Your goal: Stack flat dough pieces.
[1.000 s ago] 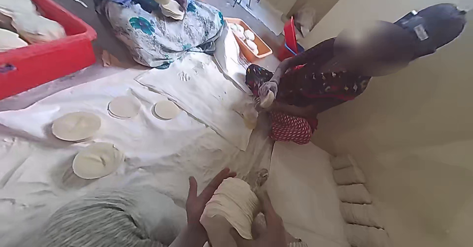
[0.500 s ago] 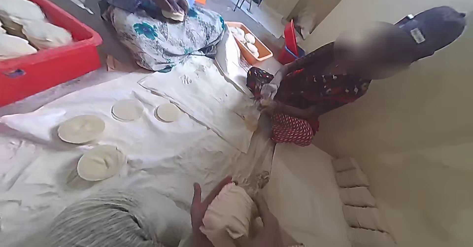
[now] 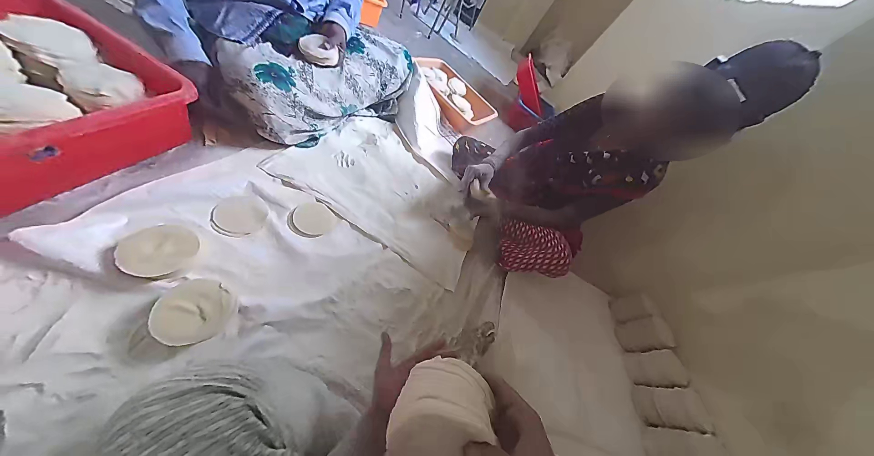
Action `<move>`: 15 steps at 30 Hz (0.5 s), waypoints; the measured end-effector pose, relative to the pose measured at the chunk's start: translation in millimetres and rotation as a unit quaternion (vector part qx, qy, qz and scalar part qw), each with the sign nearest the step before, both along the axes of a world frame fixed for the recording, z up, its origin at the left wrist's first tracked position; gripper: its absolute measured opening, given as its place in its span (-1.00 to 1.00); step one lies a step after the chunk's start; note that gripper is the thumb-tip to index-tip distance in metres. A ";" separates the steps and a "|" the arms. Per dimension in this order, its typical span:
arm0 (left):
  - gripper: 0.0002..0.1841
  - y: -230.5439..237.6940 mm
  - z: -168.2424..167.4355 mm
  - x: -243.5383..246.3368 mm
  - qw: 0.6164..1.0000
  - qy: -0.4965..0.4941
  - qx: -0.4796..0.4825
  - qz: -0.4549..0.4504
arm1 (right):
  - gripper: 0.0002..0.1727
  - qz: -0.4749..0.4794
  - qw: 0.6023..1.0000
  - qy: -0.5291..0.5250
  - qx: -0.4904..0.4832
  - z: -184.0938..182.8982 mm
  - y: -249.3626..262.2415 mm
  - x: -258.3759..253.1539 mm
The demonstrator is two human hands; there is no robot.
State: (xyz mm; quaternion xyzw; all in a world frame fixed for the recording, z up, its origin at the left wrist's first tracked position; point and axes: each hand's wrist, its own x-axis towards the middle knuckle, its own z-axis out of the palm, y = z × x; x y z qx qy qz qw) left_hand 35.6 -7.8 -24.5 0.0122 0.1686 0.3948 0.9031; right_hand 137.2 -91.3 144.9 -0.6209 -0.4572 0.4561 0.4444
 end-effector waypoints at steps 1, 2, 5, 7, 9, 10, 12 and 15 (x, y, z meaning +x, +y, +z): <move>0.22 -3.2 5.8 5.1 0.999 -0.003 -0.044 0.007 | -0.25 0.000 0.998 0.065 -0.013 -1.5 0.8 5.1; 0.06 -7.5 24.0 5.0 0.997 0.011 -0.081 0.016 | -0.28 -0.010 0.992 0.116 -0.037 -4.7 1.5 11.9; 0.10 -25.1 48.2 -14.2 0.994 -0.093 -0.023 -0.043 | -0.45 -0.044 0.969 0.213 -0.117 -27.1 1.1 40.9; 0.06 -28.8 44.2 -18.6 0.988 -0.110 0.022 -0.102 | -0.51 -0.048 0.953 0.260 -0.148 -47.9 -5.8 58.7; -0.10 -36.6 45.3 -20.8 0.991 -0.023 0.047 -0.120 | -0.55 -0.065 0.936 0.300 -0.170 -63.0 -16.4 67.0; -0.23 -39.8 46.4 -22.1 0.990 0.014 0.067 -0.122 | -0.61 -0.080 0.931 0.311 -0.174 -66.6 -22.1 66.9; -0.35 -43.3 48.2 -23.9 0.980 0.085 0.112 -0.139 | -0.77 -0.129 0.917 0.334 -0.177 -66.0 -32.7 59.6; -0.30 -45.4 53.4 -17.1 0.949 0.180 0.176 -0.190 | -0.68 -0.208 0.906 0.322 -0.181 -56.4 -39.6 48.4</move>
